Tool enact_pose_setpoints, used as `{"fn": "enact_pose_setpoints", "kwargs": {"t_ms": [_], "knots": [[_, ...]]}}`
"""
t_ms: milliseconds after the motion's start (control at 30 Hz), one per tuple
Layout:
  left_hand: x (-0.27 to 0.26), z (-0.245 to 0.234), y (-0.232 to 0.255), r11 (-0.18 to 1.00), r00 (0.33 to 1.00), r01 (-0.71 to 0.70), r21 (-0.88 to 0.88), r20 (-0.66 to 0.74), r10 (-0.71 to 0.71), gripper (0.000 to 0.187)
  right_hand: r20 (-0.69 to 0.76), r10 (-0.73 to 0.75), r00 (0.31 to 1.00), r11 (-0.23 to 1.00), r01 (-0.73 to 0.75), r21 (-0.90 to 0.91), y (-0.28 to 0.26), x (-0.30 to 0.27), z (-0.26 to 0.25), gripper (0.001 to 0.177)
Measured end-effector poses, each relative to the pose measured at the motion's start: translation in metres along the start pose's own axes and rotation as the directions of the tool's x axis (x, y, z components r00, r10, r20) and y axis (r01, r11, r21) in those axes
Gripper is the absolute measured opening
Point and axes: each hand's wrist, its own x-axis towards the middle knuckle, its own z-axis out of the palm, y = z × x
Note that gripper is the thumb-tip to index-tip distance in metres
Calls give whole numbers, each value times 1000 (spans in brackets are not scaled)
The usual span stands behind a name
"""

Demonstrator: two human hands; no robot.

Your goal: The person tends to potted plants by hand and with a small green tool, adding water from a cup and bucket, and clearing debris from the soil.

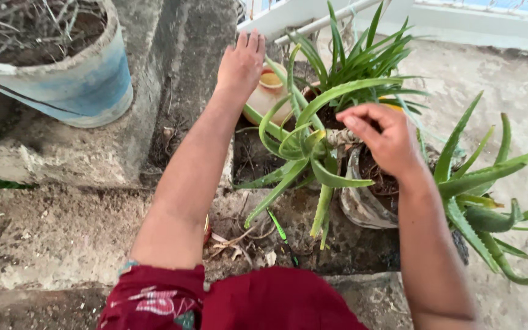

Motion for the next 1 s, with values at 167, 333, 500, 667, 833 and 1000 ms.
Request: {"fn": "enact_pose_setpoints", "kwargs": {"t_ms": [167, 333, 500, 667, 833, 1000], "knots": [[4, 50, -14, 992, 971, -18, -125, 236, 48, 23, 121, 58, 991, 995, -48, -86, -5, 38, 11, 21], [2, 68, -31, 984, 980, -140, -106, 128, 153, 12, 248, 131, 960, 973, -76, -218, -1, 93, 21, 21], [-3, 49, -31, 979, 973, -189, -73, 123, 197, 13, 225, 110, 968, 956, -41, -292, 21, 143, 38, 24], [-8, 29, -32, 968, 955, -232, -95, 169, 245, 28, 298, 154, 942, 959, -69, -276, 43, 167, 67, 24], [-16, 30, -34, 959, 948, -282, 37, 163, 273, 13, 286, 99, 953, 985, -53, -163, 67, 164, 87, 25], [-14, 34, -32, 939, 960, 34, -342, 271, 64, 13, 263, 89, 961, 978, -34, -208, 86, 171, 90, 27]]}}
